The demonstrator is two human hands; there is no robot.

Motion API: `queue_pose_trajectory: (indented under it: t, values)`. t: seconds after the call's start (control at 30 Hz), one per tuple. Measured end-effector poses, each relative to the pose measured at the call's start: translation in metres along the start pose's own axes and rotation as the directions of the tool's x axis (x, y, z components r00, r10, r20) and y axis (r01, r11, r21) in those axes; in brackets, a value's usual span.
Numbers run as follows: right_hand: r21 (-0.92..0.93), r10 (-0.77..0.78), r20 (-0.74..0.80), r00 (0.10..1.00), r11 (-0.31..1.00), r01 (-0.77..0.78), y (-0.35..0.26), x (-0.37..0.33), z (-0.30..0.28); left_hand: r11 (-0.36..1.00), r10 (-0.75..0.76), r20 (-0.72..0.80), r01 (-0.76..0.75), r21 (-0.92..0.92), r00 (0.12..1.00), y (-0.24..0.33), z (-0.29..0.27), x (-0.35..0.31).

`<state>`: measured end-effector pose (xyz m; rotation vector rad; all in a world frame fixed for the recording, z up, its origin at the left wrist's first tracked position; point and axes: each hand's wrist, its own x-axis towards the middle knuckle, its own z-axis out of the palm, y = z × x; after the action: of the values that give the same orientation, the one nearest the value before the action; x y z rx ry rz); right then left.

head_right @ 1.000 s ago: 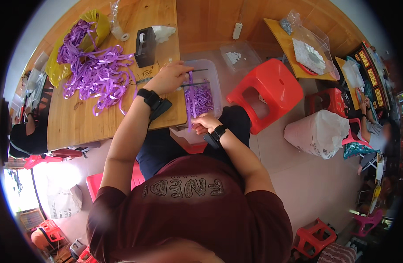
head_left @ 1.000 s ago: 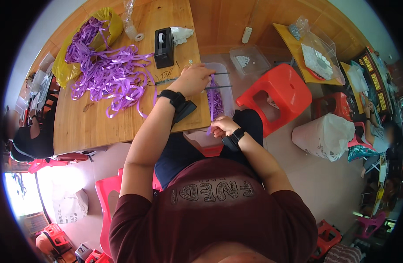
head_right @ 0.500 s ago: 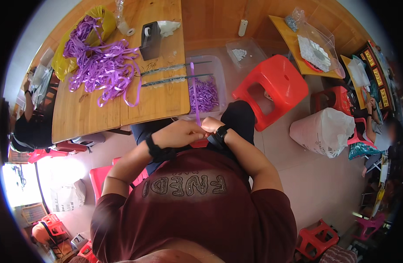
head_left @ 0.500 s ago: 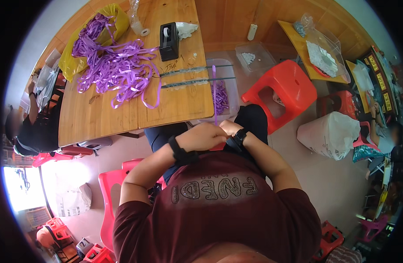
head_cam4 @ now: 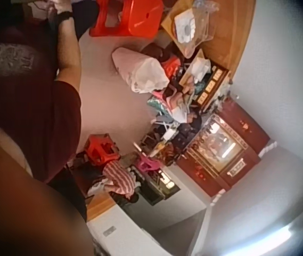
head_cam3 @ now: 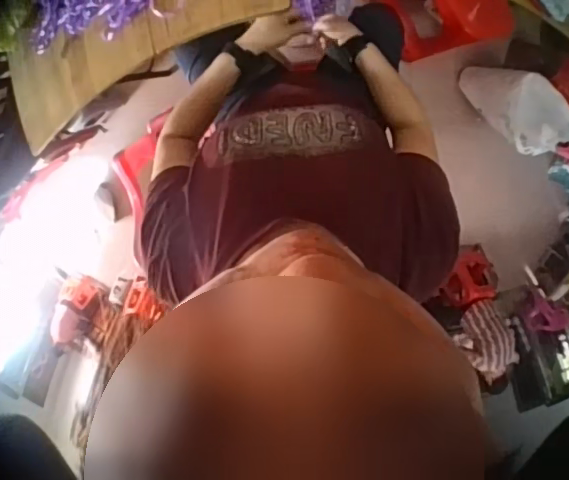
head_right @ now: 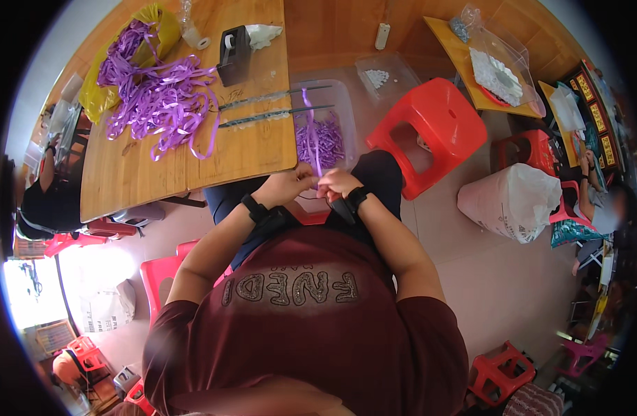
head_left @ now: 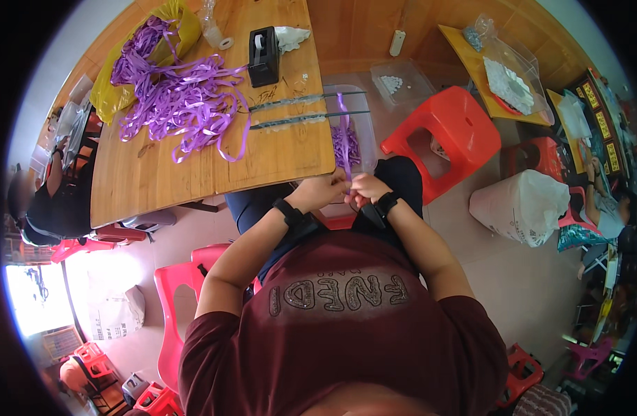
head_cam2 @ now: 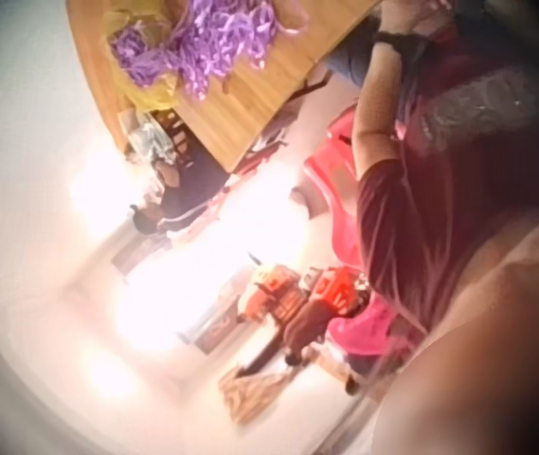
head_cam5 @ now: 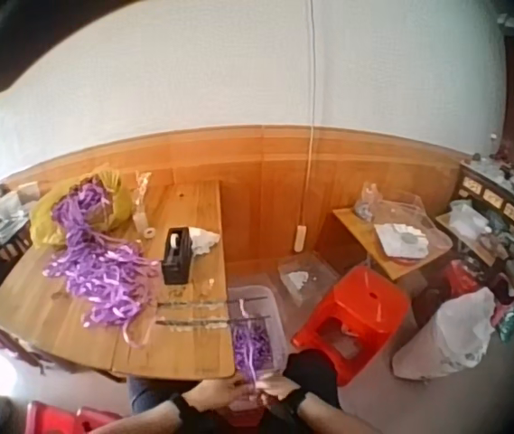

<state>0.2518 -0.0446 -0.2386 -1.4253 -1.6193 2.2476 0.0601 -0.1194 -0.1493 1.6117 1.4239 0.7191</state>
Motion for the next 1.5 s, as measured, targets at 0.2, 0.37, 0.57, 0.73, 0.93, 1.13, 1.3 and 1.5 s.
queue_pose_trajectory:
  t: [0.2, 0.37, 0.57, 0.73, 0.93, 1.13, 1.3, 1.5]
  values:
    - [0.079, -0.102, -0.216, 0.971, 0.989, 0.121, -0.009, -0.004, -0.012, 0.938, 0.346, 0.057, -0.346, -0.007, 0.937, 0.001, 0.007, -0.023]
    - [-0.176, -0.041, -0.060, 0.997, 0.984, 0.030, 0.007, 0.001, -0.013, 0.996, 0.080, 0.051, -0.077, -0.051, 0.995, 0.005, 0.000, -0.021]
    - [-0.447, -0.036, 0.063, 0.997, 0.893, 0.060, 0.000, -0.001, -0.002, 1.000, -0.011, -0.030, 0.011, 0.006, 0.999, -0.022, 0.007, -0.011]
    - [-0.471, 0.031, 0.131, 0.991, 0.881, 0.035, -0.013, -0.005, 0.006, 1.000, -0.009, 0.046, 0.008, 0.027, 0.999, -0.044, 0.014, 0.001]
    - [-0.445, -0.014, 0.184, 0.983, 0.890, 0.096, -0.010, -0.007, 0.005, 0.989, -0.131, 0.101, 0.137, -0.053, 0.986, -0.015, 0.011, 0.007]
    - [-0.419, -0.004, 0.213, 0.977, 0.903, 0.096, -0.008, -0.008, 0.007, 0.745, -0.098, 0.257, 0.241, -0.621, 0.962, -0.035, 0.005, 0.018]
    - [-0.452, 0.026, 0.166, 0.986, 0.891, 0.052, -0.003, 0.001, 0.006, 0.981, 0.062, 0.407, 0.020, -0.193, 0.911, -0.062, 0.007, 0.022]
    - [-0.388, 0.053, 0.207, 0.977, 0.921, 0.033, -0.008, -0.002, 0.007, 0.999, -0.037, 0.171, 0.033, 0.024, 0.984, -0.051, 0.012, 0.019]
